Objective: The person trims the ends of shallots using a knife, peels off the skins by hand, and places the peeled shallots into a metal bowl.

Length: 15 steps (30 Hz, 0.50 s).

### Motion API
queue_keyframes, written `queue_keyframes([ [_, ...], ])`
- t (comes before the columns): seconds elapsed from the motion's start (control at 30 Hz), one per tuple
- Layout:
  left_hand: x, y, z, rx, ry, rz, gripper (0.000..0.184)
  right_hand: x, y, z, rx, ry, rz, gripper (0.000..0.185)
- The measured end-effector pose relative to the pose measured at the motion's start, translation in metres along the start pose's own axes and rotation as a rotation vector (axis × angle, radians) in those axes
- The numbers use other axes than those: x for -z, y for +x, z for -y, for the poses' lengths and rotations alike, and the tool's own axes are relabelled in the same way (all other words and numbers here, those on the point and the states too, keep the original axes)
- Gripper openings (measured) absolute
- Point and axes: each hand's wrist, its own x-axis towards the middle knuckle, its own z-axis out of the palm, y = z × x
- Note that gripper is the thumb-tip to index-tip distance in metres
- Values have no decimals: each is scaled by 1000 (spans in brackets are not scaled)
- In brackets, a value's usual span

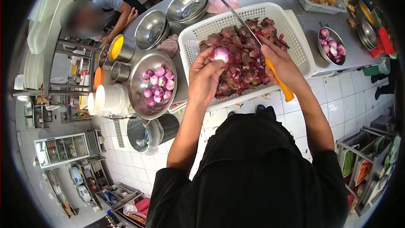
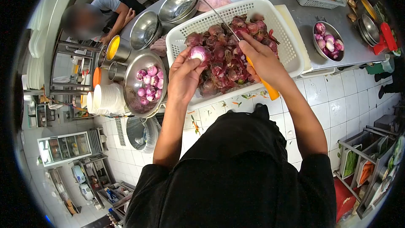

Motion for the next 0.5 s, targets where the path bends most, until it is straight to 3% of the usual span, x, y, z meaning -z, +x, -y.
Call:
queue_keyframes([
  [0.13, -8, 2, 6, -42, 177, -131, 37, -4, -2, 9, 5, -11, -9, 65],
  [0.23, -20, 0, 6, -43, 196, -164, 35, 2, 6, 7, -109, -30, -12, 63],
  [0.33, -30, -1, 5, -57, 203, -191, 33, -7, -4, 8, -33, -78, -70, 65],
  [0.5, -41, -1, 6, -21, 138, -175, 32, -32, -17, 1, 296, -247, -83, 69],
])
